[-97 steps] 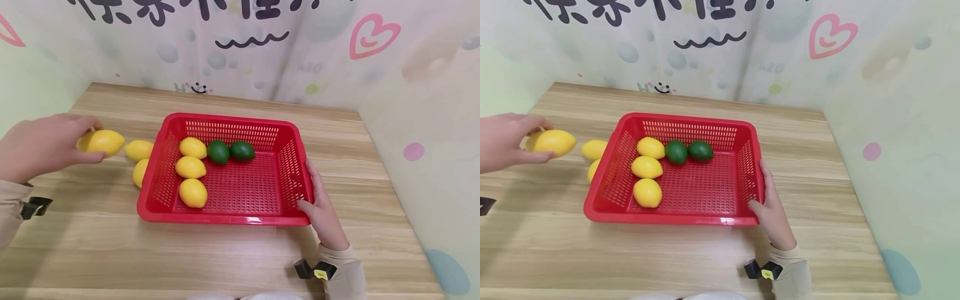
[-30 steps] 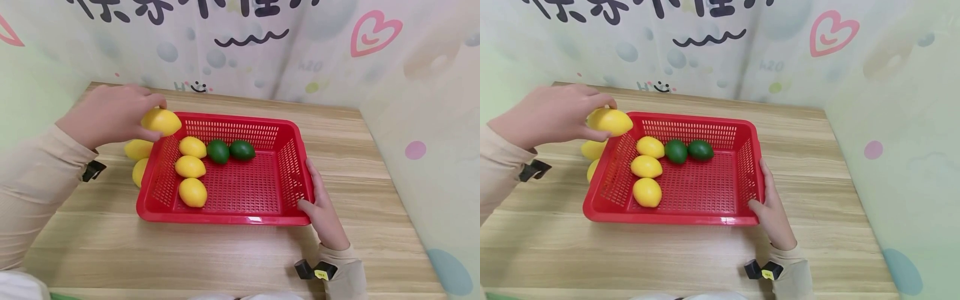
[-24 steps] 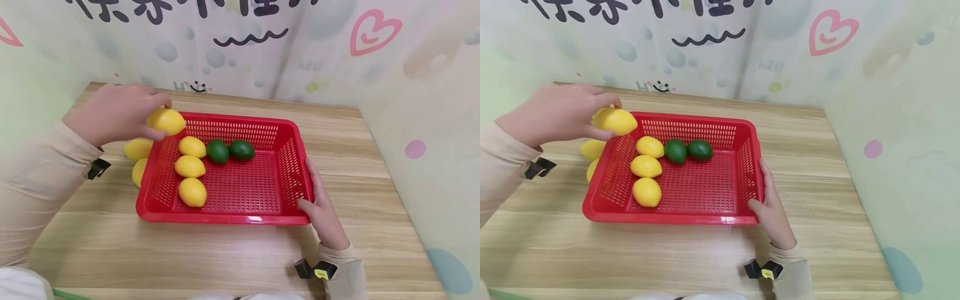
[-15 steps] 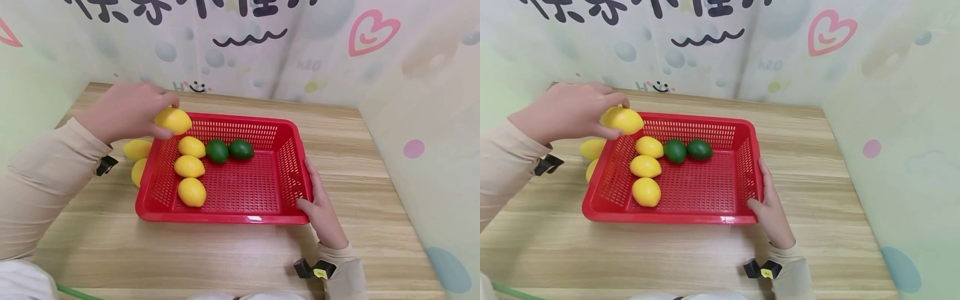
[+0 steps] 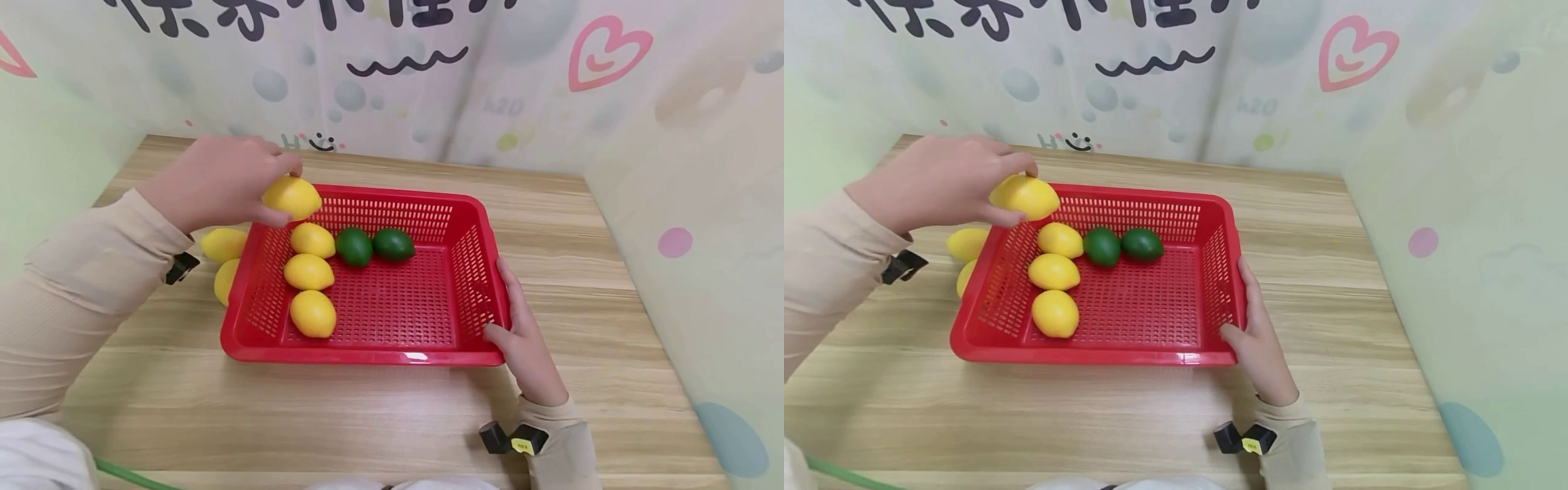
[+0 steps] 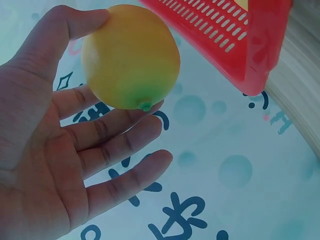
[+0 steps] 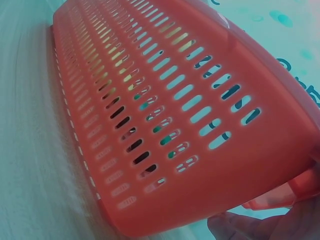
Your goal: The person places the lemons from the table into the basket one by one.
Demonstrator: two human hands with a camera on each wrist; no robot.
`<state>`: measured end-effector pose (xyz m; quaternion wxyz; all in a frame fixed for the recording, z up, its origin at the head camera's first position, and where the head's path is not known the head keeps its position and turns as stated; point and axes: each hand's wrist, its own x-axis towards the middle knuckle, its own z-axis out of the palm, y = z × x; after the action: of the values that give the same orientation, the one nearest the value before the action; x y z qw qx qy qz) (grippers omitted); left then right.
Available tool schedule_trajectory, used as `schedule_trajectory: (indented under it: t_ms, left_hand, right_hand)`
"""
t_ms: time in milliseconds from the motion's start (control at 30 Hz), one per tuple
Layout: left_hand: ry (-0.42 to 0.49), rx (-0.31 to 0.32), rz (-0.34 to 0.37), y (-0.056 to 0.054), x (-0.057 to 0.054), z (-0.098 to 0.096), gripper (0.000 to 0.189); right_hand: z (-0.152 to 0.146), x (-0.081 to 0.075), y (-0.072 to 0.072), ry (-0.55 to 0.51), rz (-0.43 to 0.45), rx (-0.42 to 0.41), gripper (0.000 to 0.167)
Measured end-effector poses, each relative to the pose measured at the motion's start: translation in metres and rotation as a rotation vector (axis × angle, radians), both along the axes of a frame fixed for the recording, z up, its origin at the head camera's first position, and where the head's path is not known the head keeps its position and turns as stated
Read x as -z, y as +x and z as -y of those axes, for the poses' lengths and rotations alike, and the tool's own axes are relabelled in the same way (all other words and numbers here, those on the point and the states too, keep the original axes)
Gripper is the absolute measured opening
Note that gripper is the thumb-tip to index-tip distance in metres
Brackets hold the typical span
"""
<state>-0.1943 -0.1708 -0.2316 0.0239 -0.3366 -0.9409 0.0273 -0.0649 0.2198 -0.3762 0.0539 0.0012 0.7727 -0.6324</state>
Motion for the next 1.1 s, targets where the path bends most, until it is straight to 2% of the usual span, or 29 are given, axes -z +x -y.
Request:
schedule_trajectory:
  t_ms: [200,367,600,800,1100]
  left_hand:
    - [-0.006,-0.005,0.013,-0.002,-0.001,-0.005,0.048]
    - [-0.007,0.013,0.008,-0.004,0.000,-0.008,0.048]
    - [-0.006,0.072,-0.018,-0.003,0.003,-0.015,0.042]
    - [-0.009,0.096,-0.015,-0.004,0.003,-0.022,0.042]
    - [-0.049,0.144,-0.001,-0.008,0.013,-0.037,0.045]
  right_hand:
    - [0.000,-0.002,-0.001,0.002,-0.009,-0.006,0.096]
    - [-0.001,-0.002,-0.002,0.000,-0.015,-0.007,0.095]
    - [-0.002,-0.001,-0.001,-0.008,-0.020,-0.005,0.095]
    - [-0.001,0.000,-0.002,-0.008,-0.017,-0.007,0.095]
    - [-0.001,-0.001,-0.001,-0.029,-0.014,-0.001,0.096]
